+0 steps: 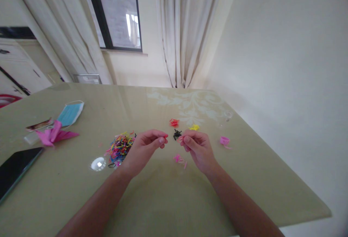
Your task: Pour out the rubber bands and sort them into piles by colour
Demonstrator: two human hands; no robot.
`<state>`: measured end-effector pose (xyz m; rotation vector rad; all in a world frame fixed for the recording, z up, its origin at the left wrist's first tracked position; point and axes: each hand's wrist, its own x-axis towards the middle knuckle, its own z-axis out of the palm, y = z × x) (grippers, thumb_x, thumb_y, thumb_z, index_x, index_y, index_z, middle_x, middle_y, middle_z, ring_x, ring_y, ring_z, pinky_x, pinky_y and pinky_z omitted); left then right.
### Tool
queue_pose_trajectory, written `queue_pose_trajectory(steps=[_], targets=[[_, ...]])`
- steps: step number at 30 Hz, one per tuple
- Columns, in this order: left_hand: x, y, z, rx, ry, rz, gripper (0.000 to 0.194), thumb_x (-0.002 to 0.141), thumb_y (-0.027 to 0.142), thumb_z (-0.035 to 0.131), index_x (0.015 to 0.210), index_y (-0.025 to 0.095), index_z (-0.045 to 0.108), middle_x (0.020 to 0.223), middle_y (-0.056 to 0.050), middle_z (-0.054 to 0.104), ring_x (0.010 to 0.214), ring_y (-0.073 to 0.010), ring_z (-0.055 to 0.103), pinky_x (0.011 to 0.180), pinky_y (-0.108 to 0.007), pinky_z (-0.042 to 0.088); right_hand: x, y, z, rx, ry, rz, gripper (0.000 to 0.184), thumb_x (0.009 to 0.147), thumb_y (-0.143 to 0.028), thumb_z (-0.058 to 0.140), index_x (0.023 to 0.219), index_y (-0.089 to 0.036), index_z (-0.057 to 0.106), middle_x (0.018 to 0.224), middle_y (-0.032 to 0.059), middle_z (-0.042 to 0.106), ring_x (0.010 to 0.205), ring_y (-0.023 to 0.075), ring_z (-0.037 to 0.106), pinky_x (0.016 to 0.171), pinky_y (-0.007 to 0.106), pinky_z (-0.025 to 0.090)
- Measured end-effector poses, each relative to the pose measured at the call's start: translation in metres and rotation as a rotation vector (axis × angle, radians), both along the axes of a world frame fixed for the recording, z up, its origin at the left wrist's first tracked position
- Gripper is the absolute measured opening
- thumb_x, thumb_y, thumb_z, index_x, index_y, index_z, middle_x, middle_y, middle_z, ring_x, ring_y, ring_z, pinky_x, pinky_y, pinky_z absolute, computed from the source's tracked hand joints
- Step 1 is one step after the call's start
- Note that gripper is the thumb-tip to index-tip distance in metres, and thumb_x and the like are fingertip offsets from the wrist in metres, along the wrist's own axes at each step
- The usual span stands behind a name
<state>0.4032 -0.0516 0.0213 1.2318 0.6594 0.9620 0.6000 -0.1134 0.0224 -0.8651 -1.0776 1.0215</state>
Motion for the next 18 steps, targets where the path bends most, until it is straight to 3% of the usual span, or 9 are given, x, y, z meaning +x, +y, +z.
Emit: queue_pose_trajectory(steps=[5,10,15,18], targets=[[-0.002,-0.002,0.001,-0.039,-0.049,-0.022,0.038,0.07,0.052,0.091,0.084,0.018,0.079,0.073,-0.003,0.074,0.068,-0.0134,0.062,0.068,-0.027,0.053,0.002,0.003,-0.001,-0.013,-0.056,-0.058,0.028,0.084,-0.051,0.082,0.079,-0.024,0.081,0.068,0.0013,0.067,0.053,0.0114,0.043,0.052,0.028,0.036],[0.002,0.013,-0.002,0.09,0.141,0.003,0.032,0.078,0.045,0.085,0.096,0.019,0.08,0.095,-0.006,0.081,0.087,-0.0181,0.072,0.087,-0.033,0.058,0.012,0.012,-0.001,-0.021,-0.027,-0.195,0.032,0.084,-0.053,0.08,0.081,-0.022,0.079,0.069,0.0015,0.066,0.055,0.0114,0.044,0.051,0.027,0.031],[0.038,0.051,-0.006,0.299,0.493,0.127,0.019,0.079,0.034,0.081,0.088,0.017,0.08,0.089,-0.008,0.083,0.084,-0.0222,0.077,0.084,-0.035,0.06,0.027,0.027,-0.005,-0.09,-0.034,-0.378,0.038,0.08,-0.057,0.079,0.078,-0.02,0.074,0.067,-0.0008,0.061,0.053,0.0102,0.041,0.048,0.025,0.03],[0.069,0.076,-0.011,0.331,0.57,0.143,0.008,0.08,0.023,0.078,0.084,0.017,0.08,0.087,-0.009,0.083,0.083,-0.023,0.078,0.083,-0.035,0.059,0.033,0.034,-0.013,-0.119,-0.05,-0.454,0.041,0.078,-0.06,0.078,0.076,-0.019,0.073,0.065,-0.0019,0.059,0.051,0.0097,0.041,0.048,0.025,0.03]])
